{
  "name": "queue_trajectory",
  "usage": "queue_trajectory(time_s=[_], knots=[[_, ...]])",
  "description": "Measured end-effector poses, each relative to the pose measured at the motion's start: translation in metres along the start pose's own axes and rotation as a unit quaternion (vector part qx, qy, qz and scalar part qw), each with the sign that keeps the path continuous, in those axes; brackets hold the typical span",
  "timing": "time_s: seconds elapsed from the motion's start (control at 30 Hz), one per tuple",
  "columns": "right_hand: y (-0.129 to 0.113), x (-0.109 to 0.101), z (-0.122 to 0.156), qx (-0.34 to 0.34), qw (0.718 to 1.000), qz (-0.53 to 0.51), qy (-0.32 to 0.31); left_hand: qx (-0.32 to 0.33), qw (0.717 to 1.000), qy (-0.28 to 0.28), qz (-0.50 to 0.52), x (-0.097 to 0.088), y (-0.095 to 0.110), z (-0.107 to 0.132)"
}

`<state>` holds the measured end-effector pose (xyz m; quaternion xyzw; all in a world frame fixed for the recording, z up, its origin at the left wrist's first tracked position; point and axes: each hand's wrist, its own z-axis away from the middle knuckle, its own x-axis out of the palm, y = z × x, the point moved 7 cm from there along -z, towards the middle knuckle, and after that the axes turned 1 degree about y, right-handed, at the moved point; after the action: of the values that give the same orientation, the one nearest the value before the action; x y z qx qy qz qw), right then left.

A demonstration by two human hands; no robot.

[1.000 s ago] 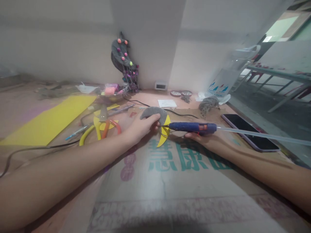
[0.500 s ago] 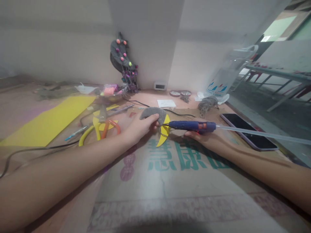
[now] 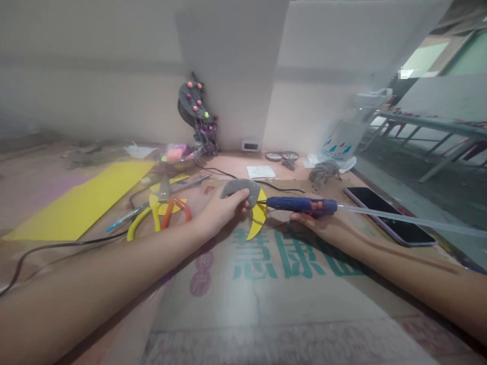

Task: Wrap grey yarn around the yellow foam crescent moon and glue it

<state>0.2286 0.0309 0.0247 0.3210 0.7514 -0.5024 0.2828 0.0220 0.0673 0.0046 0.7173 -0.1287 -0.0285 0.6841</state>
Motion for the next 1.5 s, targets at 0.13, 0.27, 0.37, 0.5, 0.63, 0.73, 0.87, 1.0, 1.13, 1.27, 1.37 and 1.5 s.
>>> queue_trajectory(time_s=[0.13, 0.27, 0.37, 0.5, 0.63, 0.73, 0.87, 1.0, 1.13, 1.27, 1.37, 1.5], knots=[[0.009, 0.007, -0.001, 0.032, 0.997, -0.070, -0.030, 0.014, 1.000, -0.007, -0.008, 0.001, 0.003, 0.001], [0.009, 0.005, -0.002, 0.022, 0.998, -0.063, -0.007, 0.014, 1.000, -0.004, -0.002, 0.000, 0.001, -0.001], [0.008, 0.002, -0.003, 0.016, 0.999, -0.043, -0.001, 0.003, 1.000, -0.002, -0.001, -0.001, -0.002, -0.002], [0.005, 0.000, -0.004, 0.010, 1.000, -0.005, 0.001, 0.006, 1.000, -0.009, -0.005, -0.001, -0.003, -0.002], [0.007, -0.001, -0.004, 0.009, 1.000, 0.008, 0.008, 0.003, 1.000, -0.006, -0.005, 0.000, -0.002, -0.002], [0.009, -0.001, -0.005, 0.001, 1.000, 0.003, 0.017, 0.004, 1.000, -0.007, -0.014, 0.002, 0.000, -0.002], [0.007, -0.004, -0.005, 0.004, 0.999, -0.001, 0.035, -0.001, 1.000, -0.003, -0.015, 0.001, 0.000, -0.003], [0.003, -0.011, -0.003, 0.019, 0.997, 0.021, 0.074, 0.006, 0.999, -0.004, -0.031, 0.001, 0.001, -0.002], [0.005, -0.014, -0.001, 0.025, 0.993, 0.022, 0.116, 0.006, 0.999, -0.005, -0.037, 0.000, 0.001, -0.001], [0.005, -0.011, -0.003, 0.019, 0.995, 0.011, 0.098, 0.010, 0.999, -0.010, -0.044, 0.001, 0.001, -0.001], [0.002, -0.011, -0.004, 0.010, 0.997, 0.002, 0.081, 0.008, 0.999, -0.008, -0.048, 0.002, 0.002, -0.002], [0.001, -0.010, -0.005, 0.002, 0.998, -0.001, 0.063, 0.007, 0.999, -0.007, -0.045, 0.002, 0.002, -0.002]])
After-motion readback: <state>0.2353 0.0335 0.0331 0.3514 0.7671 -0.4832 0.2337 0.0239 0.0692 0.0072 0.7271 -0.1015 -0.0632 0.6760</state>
